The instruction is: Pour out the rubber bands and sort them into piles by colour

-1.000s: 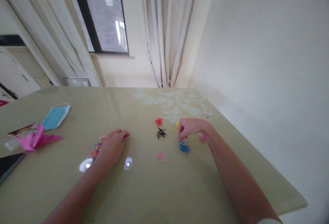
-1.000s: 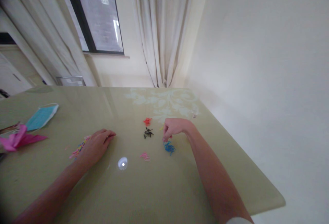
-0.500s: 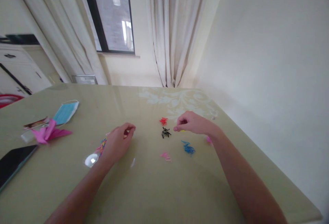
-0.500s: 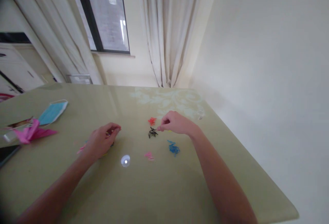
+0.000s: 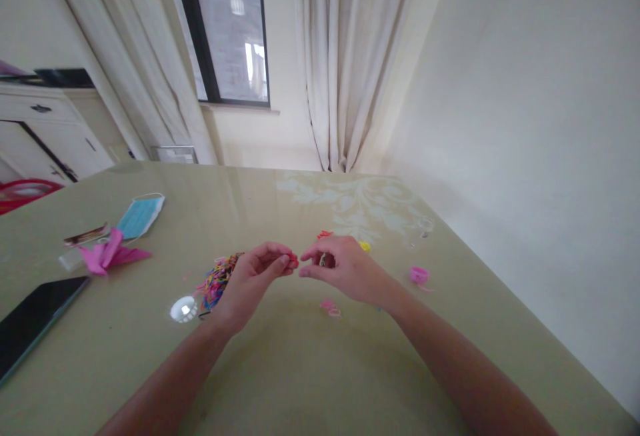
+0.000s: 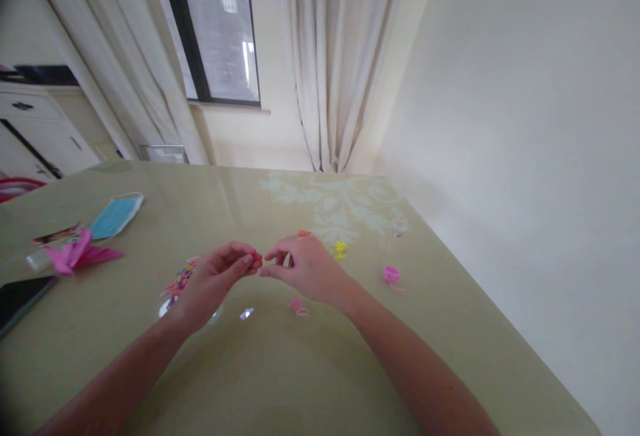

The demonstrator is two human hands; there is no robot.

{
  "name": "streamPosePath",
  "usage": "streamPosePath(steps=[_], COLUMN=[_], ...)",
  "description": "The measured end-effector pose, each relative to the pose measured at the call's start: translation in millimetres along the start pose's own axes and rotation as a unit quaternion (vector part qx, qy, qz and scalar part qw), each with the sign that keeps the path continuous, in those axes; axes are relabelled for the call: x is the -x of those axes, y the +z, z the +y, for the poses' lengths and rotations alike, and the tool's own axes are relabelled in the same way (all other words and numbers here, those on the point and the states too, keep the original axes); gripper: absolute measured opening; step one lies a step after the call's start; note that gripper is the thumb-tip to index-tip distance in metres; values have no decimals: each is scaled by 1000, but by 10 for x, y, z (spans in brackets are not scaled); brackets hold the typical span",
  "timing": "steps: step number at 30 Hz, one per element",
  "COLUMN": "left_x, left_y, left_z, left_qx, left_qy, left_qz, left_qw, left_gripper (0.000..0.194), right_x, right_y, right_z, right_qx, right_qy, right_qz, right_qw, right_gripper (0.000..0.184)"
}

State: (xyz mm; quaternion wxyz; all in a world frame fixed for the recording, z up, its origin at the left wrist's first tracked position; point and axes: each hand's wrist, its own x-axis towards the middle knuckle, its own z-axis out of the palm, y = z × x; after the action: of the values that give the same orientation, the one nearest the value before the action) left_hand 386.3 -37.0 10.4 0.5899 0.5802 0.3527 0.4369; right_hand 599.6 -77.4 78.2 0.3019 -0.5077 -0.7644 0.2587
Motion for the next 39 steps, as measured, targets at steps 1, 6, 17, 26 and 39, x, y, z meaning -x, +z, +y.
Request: streamPosePath(steps=[1,6,17,26,39], left_x=[18,47,29,-139,-148], left_y=[31,102,84,-284,-328], left_z=[11,43,6,-211,-235], left_qx=[3,22,10,-500,-683], left_qy=[-1,-1,5,85,47], left_qz=[-9,-21,-18,16,-35], left_qw=[1000,1000,1000,861,728], left_gripper=[34,36,42,27,26], right_x=[2,27,65,288,309], right_y=[16,17,-34,-483,-624], right_z=[-8,-47,-98,-350,-331], right_qx=[2,31,18,-161,-172], right_qy=[-1,0,-12,-19,-4], right_qz=[8,30,26,26,38], right_qw=[1000,999,999,986,984], right_gripper=[23,9,8,27,26])
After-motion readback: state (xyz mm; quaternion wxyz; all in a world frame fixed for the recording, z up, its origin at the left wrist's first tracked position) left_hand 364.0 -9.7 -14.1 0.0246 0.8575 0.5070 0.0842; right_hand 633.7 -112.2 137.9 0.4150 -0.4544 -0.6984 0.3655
